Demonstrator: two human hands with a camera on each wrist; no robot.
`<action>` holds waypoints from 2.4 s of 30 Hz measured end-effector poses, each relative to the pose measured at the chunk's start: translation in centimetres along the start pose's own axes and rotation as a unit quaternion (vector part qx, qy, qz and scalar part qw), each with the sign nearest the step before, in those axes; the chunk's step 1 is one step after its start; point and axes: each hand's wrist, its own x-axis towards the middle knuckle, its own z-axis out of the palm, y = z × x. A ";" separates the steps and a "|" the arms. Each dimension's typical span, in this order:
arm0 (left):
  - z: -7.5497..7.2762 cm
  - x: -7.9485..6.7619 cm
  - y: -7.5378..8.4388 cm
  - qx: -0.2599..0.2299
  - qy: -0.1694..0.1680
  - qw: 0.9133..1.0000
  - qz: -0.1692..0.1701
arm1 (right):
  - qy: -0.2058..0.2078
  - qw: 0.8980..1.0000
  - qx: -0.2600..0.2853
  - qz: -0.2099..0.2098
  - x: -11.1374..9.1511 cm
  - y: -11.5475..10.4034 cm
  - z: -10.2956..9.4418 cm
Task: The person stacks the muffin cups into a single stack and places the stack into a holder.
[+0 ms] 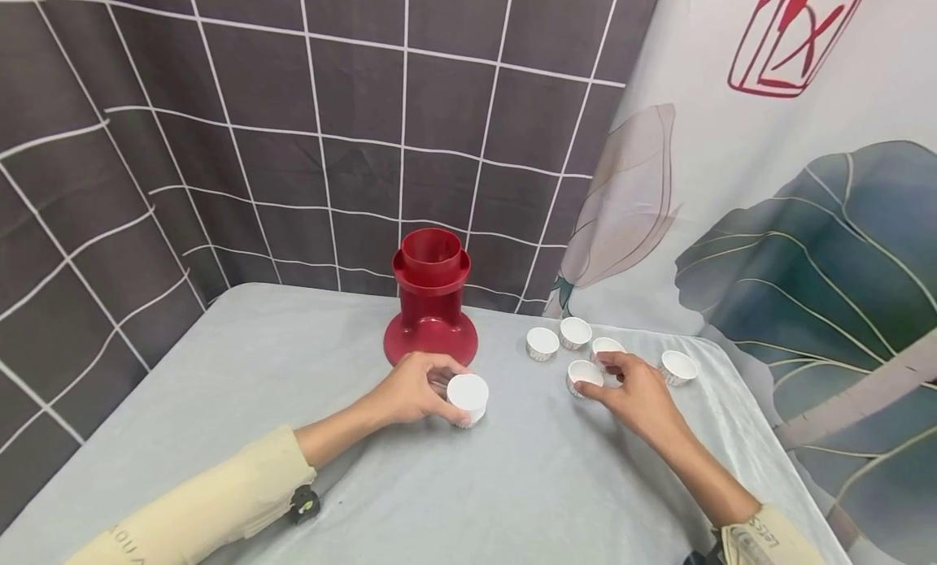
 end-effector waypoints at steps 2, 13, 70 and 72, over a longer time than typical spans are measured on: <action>0.0 0.0 0.0 -0.002 -0.001 1.000 -0.002 | -0.007 1.000 -0.004 0.005 0.0 0.1 0.1; 0.0 -0.1 -0.1 -0.003 -0.004 1.000 -0.006 | -0.039 0.998 -0.003 0.045 0.3 0.5 0.9; -0.2 0.1 0.0 0.014 -0.008 1.000 -0.009 | -0.004 0.997 0.072 -0.011 1.3 -0.8 4.5; -0.2 0.1 0.0 0.014 -0.008 1.000 -0.010 | -0.006 0.997 0.078 -0.016 1.3 -1.0 4.6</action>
